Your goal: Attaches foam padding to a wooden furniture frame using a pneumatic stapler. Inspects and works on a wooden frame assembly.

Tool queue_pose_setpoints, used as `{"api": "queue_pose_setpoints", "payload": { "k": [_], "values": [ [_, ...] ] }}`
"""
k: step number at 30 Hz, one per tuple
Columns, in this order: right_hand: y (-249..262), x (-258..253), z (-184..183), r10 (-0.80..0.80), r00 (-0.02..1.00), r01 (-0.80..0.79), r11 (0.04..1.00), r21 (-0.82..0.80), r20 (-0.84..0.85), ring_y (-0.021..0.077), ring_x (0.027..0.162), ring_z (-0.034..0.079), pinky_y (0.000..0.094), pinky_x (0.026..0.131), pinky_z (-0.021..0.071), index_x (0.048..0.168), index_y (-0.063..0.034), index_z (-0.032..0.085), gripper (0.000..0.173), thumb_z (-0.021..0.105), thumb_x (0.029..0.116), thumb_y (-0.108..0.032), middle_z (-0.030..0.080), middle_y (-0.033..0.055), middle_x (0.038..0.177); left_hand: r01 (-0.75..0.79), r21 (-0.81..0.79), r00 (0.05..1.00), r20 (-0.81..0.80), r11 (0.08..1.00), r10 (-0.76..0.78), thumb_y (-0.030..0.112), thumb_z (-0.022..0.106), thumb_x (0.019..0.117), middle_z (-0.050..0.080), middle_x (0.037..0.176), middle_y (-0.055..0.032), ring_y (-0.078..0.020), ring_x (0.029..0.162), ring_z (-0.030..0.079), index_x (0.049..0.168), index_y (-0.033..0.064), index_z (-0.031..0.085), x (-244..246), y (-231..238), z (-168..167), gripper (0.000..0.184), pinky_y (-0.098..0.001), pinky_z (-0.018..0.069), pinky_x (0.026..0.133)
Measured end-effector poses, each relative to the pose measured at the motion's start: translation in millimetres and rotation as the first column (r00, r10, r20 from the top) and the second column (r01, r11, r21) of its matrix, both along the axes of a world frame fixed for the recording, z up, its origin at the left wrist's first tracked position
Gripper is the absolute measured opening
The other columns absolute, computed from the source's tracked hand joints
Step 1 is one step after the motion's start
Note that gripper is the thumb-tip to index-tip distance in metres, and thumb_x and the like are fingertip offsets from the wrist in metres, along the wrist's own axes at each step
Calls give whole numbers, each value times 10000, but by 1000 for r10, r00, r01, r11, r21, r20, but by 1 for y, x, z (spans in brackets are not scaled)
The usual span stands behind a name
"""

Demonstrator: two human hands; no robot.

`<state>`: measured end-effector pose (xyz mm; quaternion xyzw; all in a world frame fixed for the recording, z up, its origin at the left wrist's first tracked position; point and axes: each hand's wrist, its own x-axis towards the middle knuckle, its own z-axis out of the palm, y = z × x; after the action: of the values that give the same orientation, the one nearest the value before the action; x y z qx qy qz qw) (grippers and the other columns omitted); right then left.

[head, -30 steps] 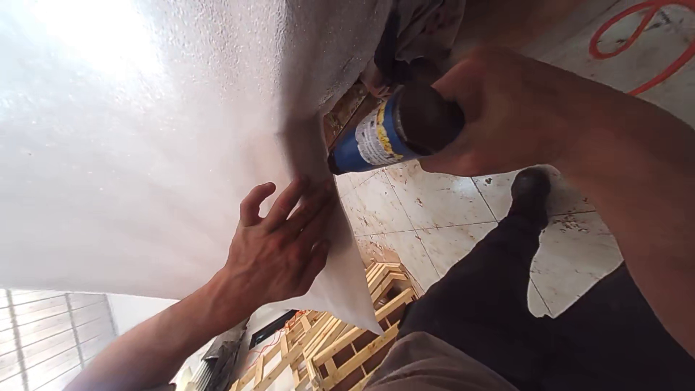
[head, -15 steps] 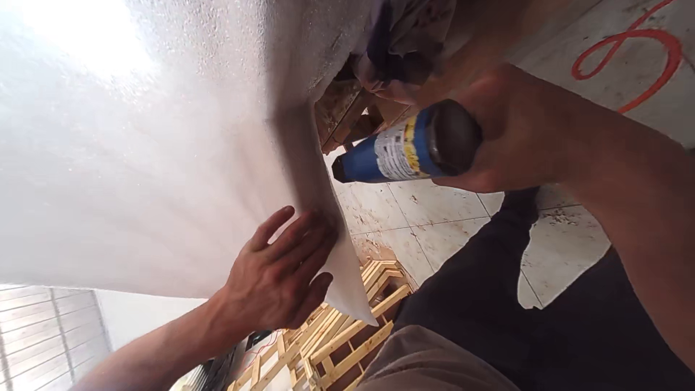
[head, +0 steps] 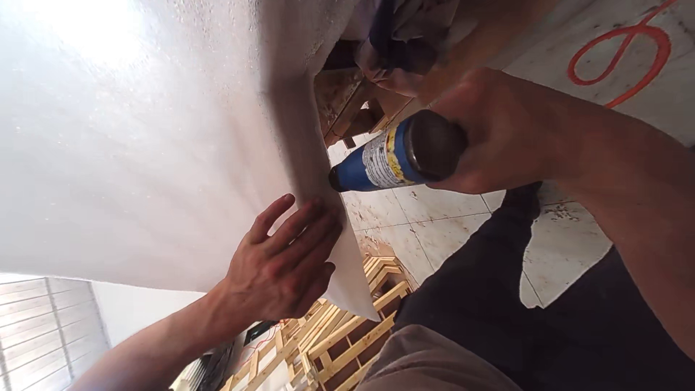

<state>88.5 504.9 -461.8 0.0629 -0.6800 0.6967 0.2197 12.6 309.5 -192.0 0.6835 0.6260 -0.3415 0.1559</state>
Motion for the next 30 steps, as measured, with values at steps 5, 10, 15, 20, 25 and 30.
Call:
{"api": "queue_pose_setpoints", "payload": {
  "k": [5, 10, 15, 20, 25, 30],
  "values": [
    [-16, 14, -8, -32, 993, 28, 999, -38, -111, -59, 539, 504, 190, 443, 373, 698, -223, 640, 104, 653, 705, -326, 546, -130, 602, 8, 32, 999, 46, 999, -9, 313, 348, 1062, 706, 1332, -53, -271, 1368, 553, 1249, 100, 716, 2, -10, 0, 465, -507, 286, 1200],
    [-32, 19, -7, -15, 998, 11, 999, -53, -65, -44, 490, 482, 217, 402, 337, 641, -238, 584, 120, 648, 702, -319, 513, -128, 561, 20, 37, 999, 48, 999, -22, 310, 339, 1065, 705, 1334, -57, -277, 1369, 552, 1246, 92, 715, 6, -18, 1, 471, -501, 291, 1201],
    [-55, 54, -9, -181, 980, 170, 977, -129, -80, -90, 618, 564, 142, 510, 455, 809, -191, 703, 184, 647, 759, -359, 613, -128, 681, 181, 10, 982, 56, 983, -181, 291, 372, 1067, 703, 1339, -50, -275, 1407, 517, 1153, 81, 724, 1, -33, 4, 419, -494, 270, 1210],
    [-113, 89, -9, -363, 932, 352, 917, -189, -23, -66, 729, 647, 165, 619, 542, 971, -157, 780, 298, 654, 781, -349, 725, -82, 811, 433, 21, 894, 117, 901, -432, 229, 422, 1068, 740, 1230, -89, -303, 1346, 567, 1018, 71, 718, -16, -44, 4, 339, -525, 300, 1195],
    [-173, 103, 5, -550, 830, 557, 821, -122, 90, -13, 712, 635, 231, 586, 518, 1005, -165, 790, 327, 619, 804, -358, 708, -66, 797, 526, -5, 844, 128, 850, -521, 251, 405, 1080, 710, 1313, -86, -288, 1400, 528, 1103, 61, 723, -27, -56, 4, 371, -535, 267, 1220],
    [-202, 105, 13, -638, 761, 648, 757, -88, 113, -2, 722, 633, 229, 608, 506, 993, -149, 786, 334, 610, 818, -372, 712, -44, 789, 537, -6, 839, 102, 843, -534, 252, 371, 1077, 695, 1347, -77, -272, 1413, 522, 1164, 48, 719, -31, -66, 2, 413, -502, 265, 1241]
  ]
}}
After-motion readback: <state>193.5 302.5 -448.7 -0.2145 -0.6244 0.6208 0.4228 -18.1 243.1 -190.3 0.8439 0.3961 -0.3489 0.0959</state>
